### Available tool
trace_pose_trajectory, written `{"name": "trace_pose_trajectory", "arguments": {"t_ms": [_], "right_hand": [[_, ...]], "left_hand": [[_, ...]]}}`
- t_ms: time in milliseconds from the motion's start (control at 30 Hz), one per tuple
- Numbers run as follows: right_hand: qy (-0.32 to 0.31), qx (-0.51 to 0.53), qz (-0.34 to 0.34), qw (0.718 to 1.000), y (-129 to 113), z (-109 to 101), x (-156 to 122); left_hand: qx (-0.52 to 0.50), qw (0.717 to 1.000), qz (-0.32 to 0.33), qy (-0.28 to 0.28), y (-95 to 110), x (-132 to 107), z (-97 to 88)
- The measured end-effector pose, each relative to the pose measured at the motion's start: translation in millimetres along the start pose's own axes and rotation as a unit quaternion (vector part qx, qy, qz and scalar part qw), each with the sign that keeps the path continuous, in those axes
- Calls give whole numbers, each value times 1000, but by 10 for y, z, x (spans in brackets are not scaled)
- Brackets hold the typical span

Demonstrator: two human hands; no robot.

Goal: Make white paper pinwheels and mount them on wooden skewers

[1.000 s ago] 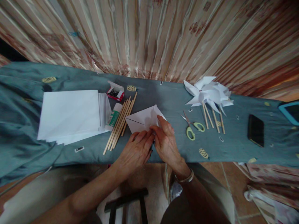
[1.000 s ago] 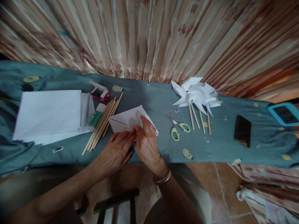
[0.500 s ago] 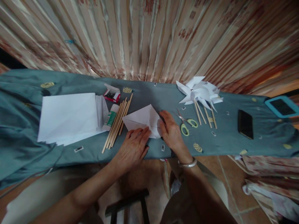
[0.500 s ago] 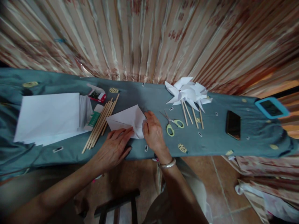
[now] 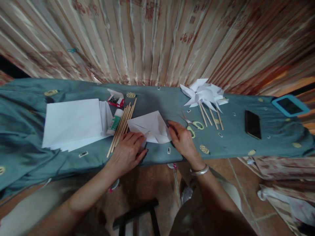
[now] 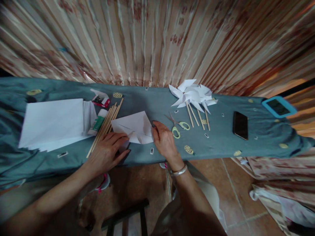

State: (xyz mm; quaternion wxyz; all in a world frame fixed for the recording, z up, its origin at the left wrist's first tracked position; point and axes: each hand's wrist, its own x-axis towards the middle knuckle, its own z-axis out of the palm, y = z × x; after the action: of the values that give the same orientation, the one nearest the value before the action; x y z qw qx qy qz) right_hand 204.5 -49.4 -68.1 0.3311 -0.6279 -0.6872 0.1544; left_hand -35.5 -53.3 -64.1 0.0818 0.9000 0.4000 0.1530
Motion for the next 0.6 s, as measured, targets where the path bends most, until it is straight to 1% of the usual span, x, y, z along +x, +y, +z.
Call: {"name": "trace_pose_trajectory", "arguments": {"t_ms": [100,200,267,367,467,533,600], "right_hand": [[-7,14,49,999,22,-58,-16],[2,8,65,998,40,-60,11],[6,2,50,999,45,-22,53],[-13,13,28,999,37,46,126],[-14,10,12,1000,9,63,152],[-14,-3,-26,1000,-24,44,118],[-40,-7,-80,996,-68,27,48]], "left_hand": [[-5,1000,-7,-3,-17,-3,-30],[-6,1000,-15,-5,-27,0,-43],[-8,1000,-20,-7,-33,2,-41],[-19,1000,-18,-12,-49,3,-27],[-34,999,-10,-11,-65,1,-9],[-40,999,-6,-11,-70,-1,-4],[-41,999,-4,-11,-66,-5,-7]]}}
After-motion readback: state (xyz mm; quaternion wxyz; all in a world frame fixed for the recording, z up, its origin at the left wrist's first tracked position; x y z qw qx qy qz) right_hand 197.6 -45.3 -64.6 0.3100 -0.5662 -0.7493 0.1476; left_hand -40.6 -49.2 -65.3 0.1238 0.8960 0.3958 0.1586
